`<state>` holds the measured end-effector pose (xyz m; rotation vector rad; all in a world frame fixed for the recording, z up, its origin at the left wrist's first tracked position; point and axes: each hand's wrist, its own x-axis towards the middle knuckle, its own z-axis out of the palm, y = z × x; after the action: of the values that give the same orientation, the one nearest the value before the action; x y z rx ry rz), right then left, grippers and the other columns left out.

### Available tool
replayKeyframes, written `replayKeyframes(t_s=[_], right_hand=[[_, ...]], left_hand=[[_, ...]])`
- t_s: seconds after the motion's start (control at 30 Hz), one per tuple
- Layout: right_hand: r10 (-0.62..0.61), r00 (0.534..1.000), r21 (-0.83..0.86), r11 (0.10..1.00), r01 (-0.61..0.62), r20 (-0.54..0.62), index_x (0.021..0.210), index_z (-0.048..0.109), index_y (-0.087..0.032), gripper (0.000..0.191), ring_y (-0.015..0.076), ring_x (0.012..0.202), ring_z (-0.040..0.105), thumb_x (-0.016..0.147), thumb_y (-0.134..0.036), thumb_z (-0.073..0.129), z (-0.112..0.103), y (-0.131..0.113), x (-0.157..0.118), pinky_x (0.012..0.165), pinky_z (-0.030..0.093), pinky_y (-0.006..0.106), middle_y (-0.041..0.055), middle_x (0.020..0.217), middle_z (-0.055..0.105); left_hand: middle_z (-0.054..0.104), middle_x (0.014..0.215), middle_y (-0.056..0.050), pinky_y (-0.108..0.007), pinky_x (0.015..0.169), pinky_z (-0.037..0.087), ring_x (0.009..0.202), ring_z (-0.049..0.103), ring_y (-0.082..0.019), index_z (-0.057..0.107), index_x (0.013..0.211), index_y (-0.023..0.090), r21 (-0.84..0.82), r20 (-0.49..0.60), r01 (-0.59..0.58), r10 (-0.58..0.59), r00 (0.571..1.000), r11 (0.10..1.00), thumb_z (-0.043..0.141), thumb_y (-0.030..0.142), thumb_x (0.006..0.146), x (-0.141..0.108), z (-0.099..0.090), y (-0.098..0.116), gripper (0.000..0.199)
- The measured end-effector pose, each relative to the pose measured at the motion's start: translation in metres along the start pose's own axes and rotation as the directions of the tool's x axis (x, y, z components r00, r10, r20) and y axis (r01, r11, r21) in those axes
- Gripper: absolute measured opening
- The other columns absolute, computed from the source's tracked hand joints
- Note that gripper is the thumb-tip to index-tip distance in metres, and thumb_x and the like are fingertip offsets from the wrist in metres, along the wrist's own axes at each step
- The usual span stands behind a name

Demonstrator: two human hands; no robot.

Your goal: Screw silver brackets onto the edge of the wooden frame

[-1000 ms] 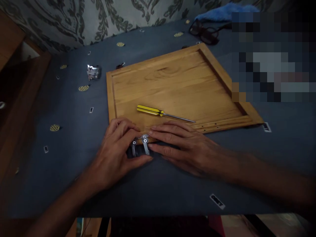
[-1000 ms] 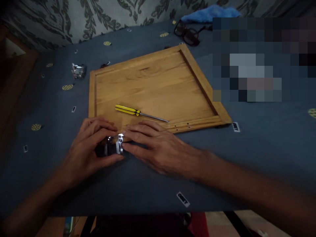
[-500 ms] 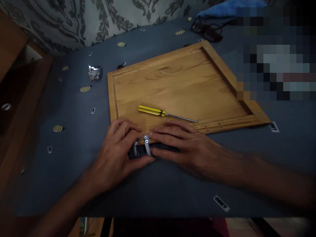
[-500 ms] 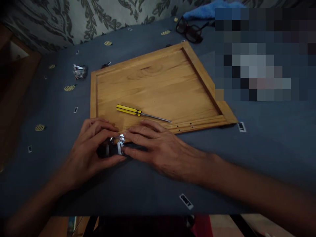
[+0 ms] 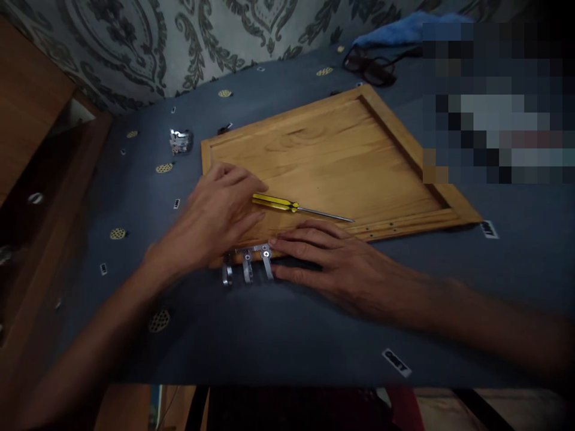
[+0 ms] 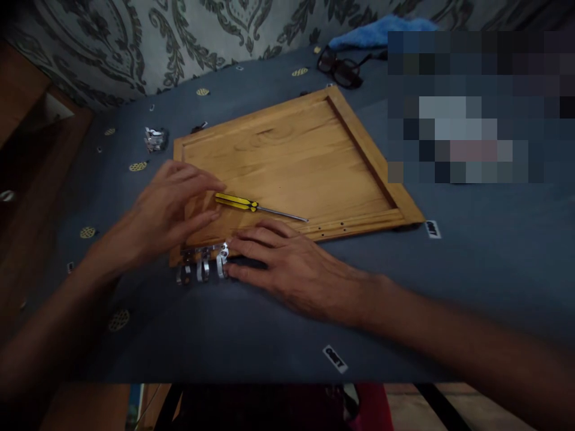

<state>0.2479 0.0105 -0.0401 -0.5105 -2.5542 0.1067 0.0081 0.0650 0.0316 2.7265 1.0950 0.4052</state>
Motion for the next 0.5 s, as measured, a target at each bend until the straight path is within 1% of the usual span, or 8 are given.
replayKeyframes(t_s=[0.07,0.13,0.23,0.37,0.5], right_hand=[[0.003,1.000,-0.008,1.000,-0.003,0.002,0.125,0.069,-0.021,0.033,0.0242,0.123,0.062,0.104,-0.015,0.045,-0.001,-0.001,0.000,0.106,0.054,0.050,0.0094,0.132,0.072],[0.008,1.000,-0.010,1.000,-0.008,0.012,0.125,0.069,-0.022,0.033,0.0245,0.123,0.062,0.104,-0.015,0.046,-0.001,-0.002,0.000,0.105,0.054,0.050,0.0091,0.132,0.072],[0.017,1.000,-0.008,1.000,-0.017,0.014,0.124,0.070,-0.021,0.032,0.0253,0.123,0.062,0.104,-0.016,0.046,-0.001,-0.002,-0.001,0.104,0.055,0.049,0.0093,0.133,0.071],[0.015,1.000,0.000,1.000,-0.015,0.012,0.123,0.070,-0.019,0.031,0.0266,0.124,0.061,0.105,-0.017,0.046,-0.001,-0.003,-0.001,0.105,0.054,0.049,0.0098,0.134,0.071],[0.012,1.000,0.001,1.000,-0.012,0.027,0.126,0.069,-0.019,0.031,0.0278,0.126,0.060,0.104,-0.017,0.046,-0.002,-0.003,-0.001,0.104,0.054,0.049,0.0111,0.136,0.069]], left_hand=[[0.069,0.113,-0.006,-0.040,0.097,0.046,0.112,0.056,-0.026,0.067,0.117,0.019,-0.001,0.086,-0.015,0.015,0.996,1.000,0.063,0.025,0.097,0.008,0.006,-0.005,0.021],[0.068,0.106,-0.006,-0.039,0.092,0.047,0.107,0.058,-0.026,0.068,0.114,0.018,0.011,0.152,-0.001,-0.001,0.988,1.000,0.062,0.023,0.097,0.011,0.010,-0.009,0.018],[0.066,0.100,-0.005,-0.036,0.083,0.046,0.097,0.059,-0.024,0.068,0.108,0.018,0.015,0.201,0.014,-0.017,0.979,1.000,0.059,0.021,0.098,0.009,0.011,-0.012,0.014],[0.066,0.098,-0.004,-0.035,0.082,0.045,0.092,0.059,-0.022,0.064,0.101,0.019,-0.002,0.196,0.031,-0.030,0.980,1.000,0.059,0.020,0.095,0.003,0.011,-0.014,0.008],[0.064,0.097,-0.004,-0.034,0.078,0.046,0.091,0.060,-0.021,0.059,0.095,0.019,-0.032,0.115,0.052,-0.048,0.992,0.998,0.059,0.018,0.092,-0.003,0.009,-0.016,0.003]])
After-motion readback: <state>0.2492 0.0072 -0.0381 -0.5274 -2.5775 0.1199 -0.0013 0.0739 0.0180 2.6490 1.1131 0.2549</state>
